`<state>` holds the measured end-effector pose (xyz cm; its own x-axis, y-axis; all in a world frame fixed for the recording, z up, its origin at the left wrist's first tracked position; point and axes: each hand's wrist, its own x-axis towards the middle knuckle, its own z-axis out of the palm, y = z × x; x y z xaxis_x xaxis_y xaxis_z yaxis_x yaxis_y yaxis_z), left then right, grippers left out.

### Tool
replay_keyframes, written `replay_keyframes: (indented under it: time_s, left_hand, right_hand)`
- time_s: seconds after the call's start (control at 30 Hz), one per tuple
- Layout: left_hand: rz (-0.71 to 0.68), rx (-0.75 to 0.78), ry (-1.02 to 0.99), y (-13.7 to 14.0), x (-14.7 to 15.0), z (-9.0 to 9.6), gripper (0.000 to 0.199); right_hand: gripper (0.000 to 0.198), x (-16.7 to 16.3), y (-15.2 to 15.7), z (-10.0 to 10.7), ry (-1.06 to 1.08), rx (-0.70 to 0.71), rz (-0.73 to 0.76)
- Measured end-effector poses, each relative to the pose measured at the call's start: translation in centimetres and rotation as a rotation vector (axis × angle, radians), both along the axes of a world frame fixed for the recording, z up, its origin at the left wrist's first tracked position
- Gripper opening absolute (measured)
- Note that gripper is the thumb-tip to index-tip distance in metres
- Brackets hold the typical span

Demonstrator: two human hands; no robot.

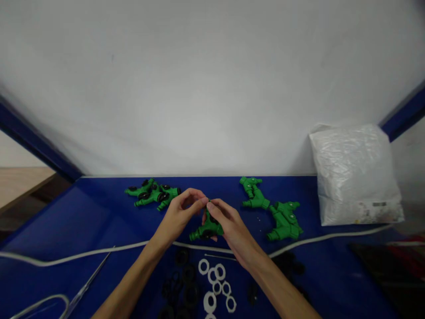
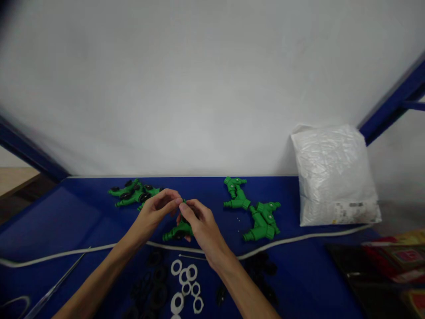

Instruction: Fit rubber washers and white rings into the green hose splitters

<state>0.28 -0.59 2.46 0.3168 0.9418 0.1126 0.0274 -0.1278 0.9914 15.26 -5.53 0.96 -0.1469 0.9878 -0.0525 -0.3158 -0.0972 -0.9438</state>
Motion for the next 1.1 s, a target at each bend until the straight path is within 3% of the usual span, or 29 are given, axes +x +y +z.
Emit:
replay_keyframes:
  time_s: [0.37, 0.67, 0.93, 1.1]
  left_hand:
    - [-0.15, -0.223, -0.18, 0.0, -0.6, -0.6, 0.029]
    - [-0.131, -0.213, -0.065, -0.3, -0.6, 0.4, 0.037]
    - [-0.149, -0.189, -0.074, -0.6, -0.4, 0.2, 0.032]
    - [-0.187, -0.241, -0.11, -0.8, 0.0, 0.1, 0.04]
  right_hand:
    - [0.03, 0.1, -0.3, 0.5, -0.092, 0.074, -0.006]
    - [0.031, 0.8, -0.1, 0.8, -0.359, 0.245, -0.056]
    - [0.029, 0.4, -0.4, 0.9, -0.384, 0.285, -0.097]
    - [0.026, 0.4, -0.5, 1.0, -0.328, 0.288, -0.105]
